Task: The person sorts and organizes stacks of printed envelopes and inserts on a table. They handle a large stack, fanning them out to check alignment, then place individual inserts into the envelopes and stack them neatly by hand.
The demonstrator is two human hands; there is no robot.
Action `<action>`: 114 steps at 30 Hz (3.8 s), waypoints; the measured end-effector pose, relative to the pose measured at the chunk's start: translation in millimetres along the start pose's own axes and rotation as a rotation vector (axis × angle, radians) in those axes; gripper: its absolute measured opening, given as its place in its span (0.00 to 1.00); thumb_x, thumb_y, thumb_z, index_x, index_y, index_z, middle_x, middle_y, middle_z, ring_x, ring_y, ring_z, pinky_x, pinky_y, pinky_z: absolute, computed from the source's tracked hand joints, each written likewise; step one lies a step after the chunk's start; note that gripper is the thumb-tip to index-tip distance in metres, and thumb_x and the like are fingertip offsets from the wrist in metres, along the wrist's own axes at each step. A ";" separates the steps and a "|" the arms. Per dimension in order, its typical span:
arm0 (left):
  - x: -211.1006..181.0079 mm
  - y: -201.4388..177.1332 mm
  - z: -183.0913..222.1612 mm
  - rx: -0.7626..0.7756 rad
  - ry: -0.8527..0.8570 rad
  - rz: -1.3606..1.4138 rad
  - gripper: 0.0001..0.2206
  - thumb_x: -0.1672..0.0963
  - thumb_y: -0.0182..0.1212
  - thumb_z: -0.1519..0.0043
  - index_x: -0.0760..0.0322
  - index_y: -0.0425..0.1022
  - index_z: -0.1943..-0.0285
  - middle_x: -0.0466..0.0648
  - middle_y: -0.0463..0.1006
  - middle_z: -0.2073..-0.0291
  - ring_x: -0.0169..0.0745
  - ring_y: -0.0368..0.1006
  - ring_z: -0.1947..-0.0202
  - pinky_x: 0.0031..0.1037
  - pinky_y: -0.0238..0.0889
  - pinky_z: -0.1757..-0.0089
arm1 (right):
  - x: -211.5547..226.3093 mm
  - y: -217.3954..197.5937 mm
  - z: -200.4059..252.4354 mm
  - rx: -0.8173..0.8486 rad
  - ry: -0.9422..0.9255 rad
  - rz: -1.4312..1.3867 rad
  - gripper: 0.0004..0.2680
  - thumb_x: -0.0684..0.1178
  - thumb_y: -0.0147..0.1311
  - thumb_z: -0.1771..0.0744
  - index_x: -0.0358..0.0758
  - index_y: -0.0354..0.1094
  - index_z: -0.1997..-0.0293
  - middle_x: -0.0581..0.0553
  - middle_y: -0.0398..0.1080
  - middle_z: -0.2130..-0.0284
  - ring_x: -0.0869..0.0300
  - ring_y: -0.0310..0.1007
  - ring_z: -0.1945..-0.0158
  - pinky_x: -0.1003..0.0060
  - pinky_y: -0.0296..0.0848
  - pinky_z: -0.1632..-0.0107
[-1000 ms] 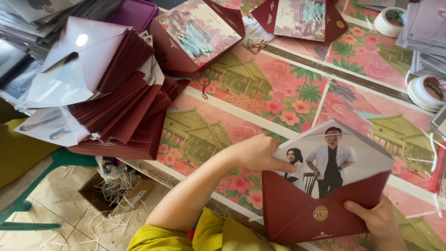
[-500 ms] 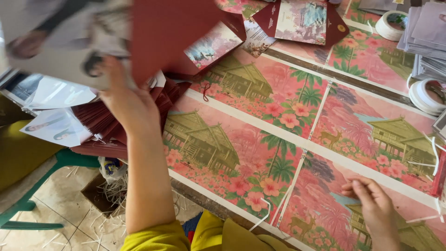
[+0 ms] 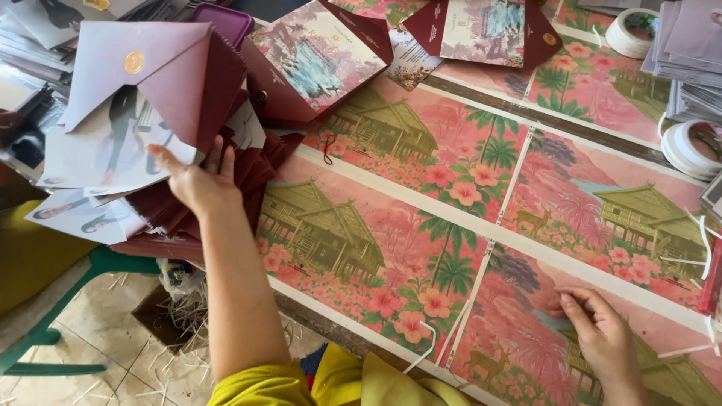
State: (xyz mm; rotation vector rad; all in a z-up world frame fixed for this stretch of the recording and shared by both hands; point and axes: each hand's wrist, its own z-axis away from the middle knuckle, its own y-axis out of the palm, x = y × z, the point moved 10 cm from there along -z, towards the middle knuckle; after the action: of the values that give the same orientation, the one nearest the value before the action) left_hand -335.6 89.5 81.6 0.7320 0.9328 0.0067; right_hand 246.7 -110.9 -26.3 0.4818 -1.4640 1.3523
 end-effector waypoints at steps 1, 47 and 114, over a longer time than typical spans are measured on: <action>-3.6 -7.2 -2.7 0.003 -0.004 -0.002 0.37 0.43 0.52 0.58 0.72 0.64 0.44 0.56 0.80 0.60 0.44 0.78 0.75 0.30 0.76 0.72 | -0.6 -0.2 -1.0 -0.005 0.003 0.001 0.07 0.42 0.48 0.33 0.35 0.71 0.54 0.41 0.76 0.69 0.57 0.76 0.64 0.68 0.68 0.53; 195.5 79.2 -12.9 -0.070 -0.480 -0.190 0.29 0.44 0.63 0.64 0.53 0.68 0.53 0.44 0.65 0.66 0.36 0.55 0.73 0.28 0.48 0.70 | -14.2 -1.2 -11.1 0.018 0.100 0.047 0.08 0.46 0.50 0.35 0.38 0.75 0.58 0.45 0.79 0.71 0.59 0.81 0.68 0.70 0.73 0.59; 193.0 5.0 235.6 1.209 -0.751 -0.500 0.29 0.60 0.63 0.51 0.64 0.60 0.38 0.53 0.72 0.49 0.45 0.69 0.51 0.35 0.68 0.54 | -24.7 -96.1 26.8 -0.256 -0.104 -0.631 0.26 0.40 0.44 0.41 0.38 0.50 0.32 0.41 0.61 0.47 0.55 0.60 0.45 0.60 0.58 0.44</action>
State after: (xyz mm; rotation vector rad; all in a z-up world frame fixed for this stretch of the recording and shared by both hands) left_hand -43.4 18.7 32.7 1.4293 0.2762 -1.2816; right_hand 325.0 -170.5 3.3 0.7739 -1.3815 0.6424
